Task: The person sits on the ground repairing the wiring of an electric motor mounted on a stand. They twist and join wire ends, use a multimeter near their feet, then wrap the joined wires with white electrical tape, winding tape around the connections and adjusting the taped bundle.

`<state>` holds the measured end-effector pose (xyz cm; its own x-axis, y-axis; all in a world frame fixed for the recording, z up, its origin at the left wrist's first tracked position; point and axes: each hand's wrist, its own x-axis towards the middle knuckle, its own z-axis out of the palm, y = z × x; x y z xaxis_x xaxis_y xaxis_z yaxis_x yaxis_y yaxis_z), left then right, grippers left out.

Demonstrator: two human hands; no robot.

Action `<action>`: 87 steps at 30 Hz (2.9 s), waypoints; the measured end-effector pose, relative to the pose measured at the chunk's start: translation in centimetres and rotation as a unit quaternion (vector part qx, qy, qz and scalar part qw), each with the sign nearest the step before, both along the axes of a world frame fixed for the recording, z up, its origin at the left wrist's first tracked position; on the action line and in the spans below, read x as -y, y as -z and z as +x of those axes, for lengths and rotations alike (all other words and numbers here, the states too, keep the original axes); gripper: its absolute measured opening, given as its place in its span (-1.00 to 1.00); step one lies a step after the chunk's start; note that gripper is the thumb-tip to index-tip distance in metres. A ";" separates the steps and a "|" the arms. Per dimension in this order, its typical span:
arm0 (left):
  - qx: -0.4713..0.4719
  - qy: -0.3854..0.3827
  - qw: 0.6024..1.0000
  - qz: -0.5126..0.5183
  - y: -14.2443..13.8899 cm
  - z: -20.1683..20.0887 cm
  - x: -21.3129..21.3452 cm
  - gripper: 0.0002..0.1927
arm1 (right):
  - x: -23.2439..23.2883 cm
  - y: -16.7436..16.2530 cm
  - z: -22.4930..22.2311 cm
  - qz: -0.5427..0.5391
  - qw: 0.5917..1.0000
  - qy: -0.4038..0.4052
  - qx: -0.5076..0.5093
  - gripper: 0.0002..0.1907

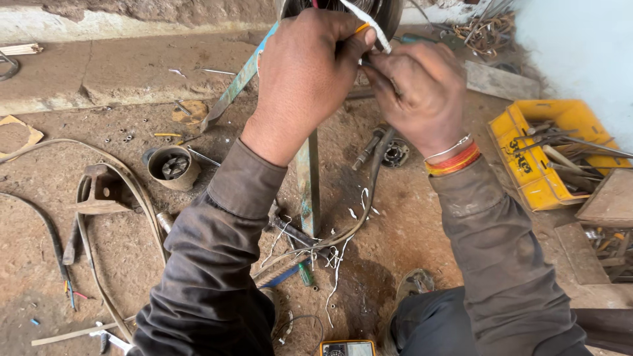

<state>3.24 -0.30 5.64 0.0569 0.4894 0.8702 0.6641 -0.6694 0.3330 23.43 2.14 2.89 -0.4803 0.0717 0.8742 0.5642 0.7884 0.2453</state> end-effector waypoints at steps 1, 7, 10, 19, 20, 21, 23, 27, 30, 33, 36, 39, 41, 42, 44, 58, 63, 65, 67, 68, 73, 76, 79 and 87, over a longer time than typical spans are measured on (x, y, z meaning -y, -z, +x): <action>0.000 0.013 1.000 0.010 0.0 -0.1 -0.2 -0.85 | -0.2 0.1 -0.1 0.019 1.000 0.000 0.002 -0.78; 0.058 0.065 0.996 -0.016 0.3 0.4 -1.8 -0.79 | -0.3 0.4 0.2 0.052 0.998 0.023 0.020 -0.74; 0.108 0.061 0.992 -0.036 0.2 1.0 -1.8 -0.68 | 0.2 0.3 0.2 0.033 0.999 0.030 0.012 -0.72; 0.352 0.592 0.716 -0.116 -2.6 -2.3 4.4 -0.67 | 1.9 -1.3 -1.4 -0.084 0.996 0.015 -0.010 -0.79; 0.360 0.591 0.711 -0.122 -2.0 -1.9 4.9 -0.68 | 2.0 -1.4 -1.4 -0.152 0.988 -0.014 -0.025 -0.82; 0.371 0.539 0.749 -0.109 -1.2 -1.4 5.2 -0.73 | 2.1 -1.4 -1.4 -0.220 0.974 -0.044 -0.036 -0.85; 0.386 0.366 0.843 -0.072 0.8 -0.1 5.5 -0.80 | 2.3 -1.5 -1.0 -0.324 0.941 -0.076 -0.056 -0.86; 0.446 0.297 0.835 -0.123 4.3 0.8 4.5 -0.64 | 2.4 -1.5 -0.5 -0.402 0.890 -0.195 -0.094 -0.82; 0.468 0.367 0.772 -0.224 5.7 0.8 3.6 -0.50 | 2.4 -1.4 -0.4 -0.472 0.844 -0.236 -0.096 -0.80; 0.456 0.380 0.775 -0.216 5.8 0.5 2.5 -0.57 | 2.3 -1.4 -0.4 -0.429 0.886 -0.165 -0.065 -0.80; 0.442 0.318 0.808 -0.226 5.6 0.2 1.3 -0.63 | 2.1 -1.3 -0.3 -0.446 0.874 -0.178 -0.068 -0.77; 0.421 0.345 0.812 -0.210 6.2 -0.3 0.5 -0.62 | 1.8 -1.1 -0.3 -0.466 0.863 -0.177 -0.087 -0.78; 0.406 0.369 0.805 -0.226 6.8 -0.7 0.0 -0.67 | 1.5 -0.8 -0.4 -0.468 0.862 -0.169 -0.096 -0.79; 0.421 0.351 0.796 -0.258 7.2 -0.9 -0.2 -0.71 | 1.3 -0.6 -0.5 -0.469 0.862 -0.164 -0.101 -0.80; 0.447 0.315 0.775 -0.317 8.0 -1.1 -0.4 -0.77 | 0.8 -0.4 -0.7 -0.463 0.862 -0.188 -0.090 -0.79; 0.387 0.414 0.780 -0.266 6.6 -0.6 1.4 -0.64 | 1.9 -1.7 -0.7 -0.504 0.832 -0.216 -0.083 -0.70; 0.380 0.417 0.811 -0.157 9.0 1.2 -0.1 -0.68 | 2.3 -2.1 -0.8 -0.556 0.788 -0.228 -0.131 -0.70; 0.363 0.377 0.842 -0.133 9.6 1.5 -0.5 -0.77 | 2.1 -2.0 -0.7 -0.572 0.771 -0.240 -0.143 -0.72; 0.277 0.292 0.911 -0.089 9.9 1.3 -0.4 -0.90 | 1.6 -1.8 -0.5 -0.570 0.771 -0.243 -0.148 -0.74; 0.232 0.246 0.939 -0.066 10.0 1.0 -0.1 -0.95 | 1.4 -1.6 -0.5 -0.562 0.778 -0.239 -0.148 -0.75; 0.193 0.184 0.964 -0.003 8.9 0.2 1.7 -0.68 | 0.7 -0.9 0.1 -0.567 0.774 -0.236 -0.154 -0.76; 0.241 0.213 0.946 -0.039 8.2 1.0 1.9 -0.64 | 0.7 -0.7 0.1 -0.577 0.759 -0.253 -0.160 -0.74; 0.248 0.236 0.937 -0.069 7.9 1.1 1.6 -0.74 | 0.7 -0.7 0.1 -0.582 0.756 -0.252 -0.162 -0.75; 0.098 0.156 0.977 0.110 8.4 -0.9 2.4 -0.86 | 1.4 -1.3 -0.3 -0.538 0.804 -0.206 -0.145 -0.76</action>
